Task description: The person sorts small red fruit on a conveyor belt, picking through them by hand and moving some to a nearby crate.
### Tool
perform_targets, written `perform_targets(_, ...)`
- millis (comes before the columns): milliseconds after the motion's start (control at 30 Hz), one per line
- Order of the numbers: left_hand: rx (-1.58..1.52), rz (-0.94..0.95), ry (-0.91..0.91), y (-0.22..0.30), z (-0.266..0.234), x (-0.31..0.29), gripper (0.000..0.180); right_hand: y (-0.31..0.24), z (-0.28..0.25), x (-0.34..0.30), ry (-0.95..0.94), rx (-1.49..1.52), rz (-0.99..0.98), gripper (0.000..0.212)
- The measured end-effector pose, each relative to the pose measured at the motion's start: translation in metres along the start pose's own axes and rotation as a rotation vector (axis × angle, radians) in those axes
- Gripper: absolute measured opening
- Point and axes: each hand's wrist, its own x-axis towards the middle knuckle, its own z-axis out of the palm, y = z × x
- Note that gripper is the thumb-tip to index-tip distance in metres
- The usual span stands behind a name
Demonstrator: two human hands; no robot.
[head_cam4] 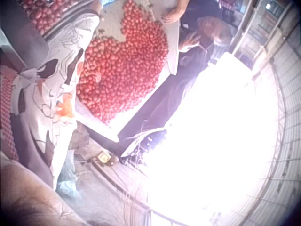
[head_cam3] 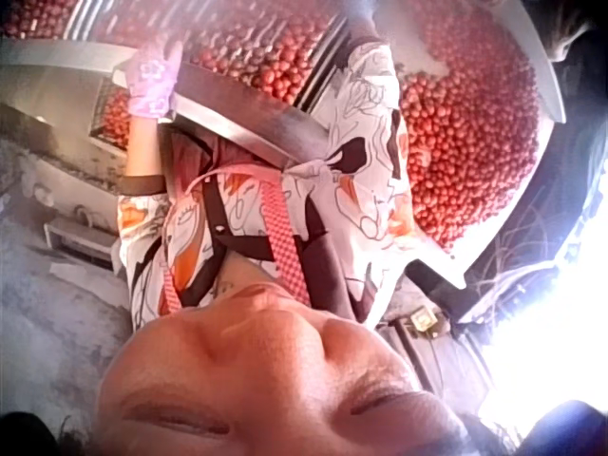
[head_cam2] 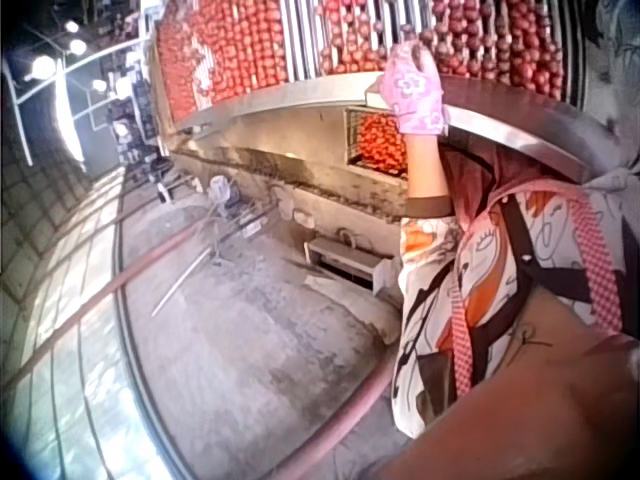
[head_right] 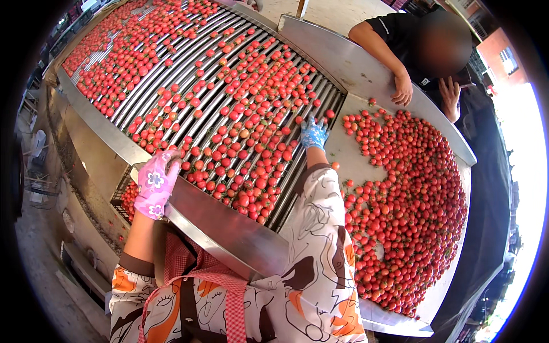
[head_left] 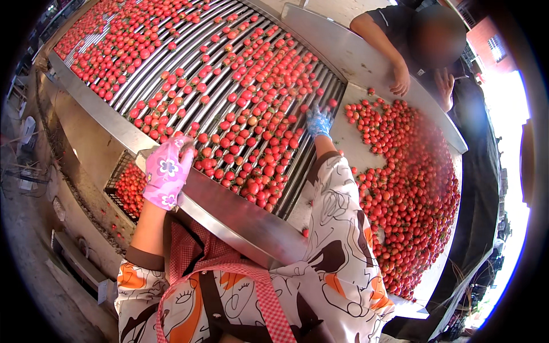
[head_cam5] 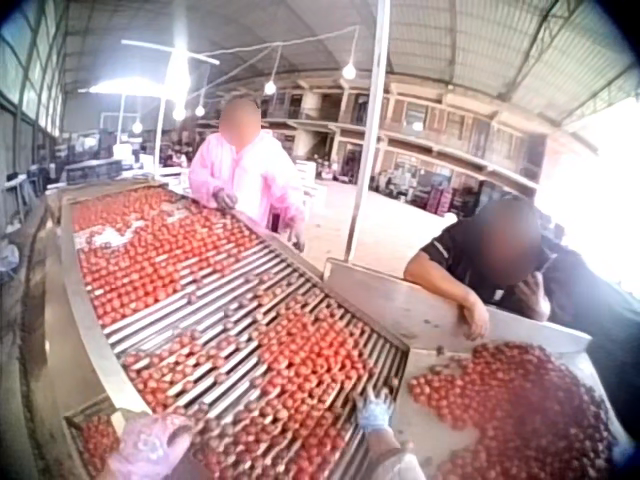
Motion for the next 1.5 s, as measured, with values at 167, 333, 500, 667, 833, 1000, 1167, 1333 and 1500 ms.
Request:
perform_targets(167,-0.013,-0.050,-0.045,0.006,0.001,0.001,0.015,0.003,0.013,-0.014,0.444,0.283,-0.184,0.036)
perform_targets(333,0.016,-0.008,-0.015,-0.002,0.008,-0.002,0.019,-0.038,0.023,-0.039,0.310,0.423,-0.363,0.034)
perform_targets(500,0.016,-0.053,-0.061,0.006,0.007,-0.004,0.019,-0.085,0.010,-0.032,0.190,0.516,-0.318,0.032)
perform_targets(667,0.032,0.002,-0.004,0.007,0.015,-0.008,0.015,-0.093,0.010,-0.011,0.030,0.431,-0.215,0.028)
perform_targets(833,0.008,-0.027,0.013,0.016,0.025,-0.018,0.016,-0.083,0.007,-0.022,-0.072,0.691,-0.183,0.032)
perform_targets(1000,0.037,-0.054,-0.032,0.022,0.027,-0.025,0.021,-0.076,0.017,-0.048,0.392,0.634,-0.301,0.024)
perform_targets(1167,0.102,-0.018,-0.011,0.023,0.035,-0.035,0.016,-0.123,-0.017,-0.036,0.123,0.940,-0.095,0.026)
perform_targets(1333,0.068,0.005,0.031,0.036,0.042,-0.035,0.016,-0.152,-0.018,0.054,0.405,0.532,-0.508,0.029)
perform_targets(1500,-0.088,0.058,0.146,0.033,0.054,-0.039,0.010,-0.173,0.004,0.126,0.204,0.045,-0.548,0.038)
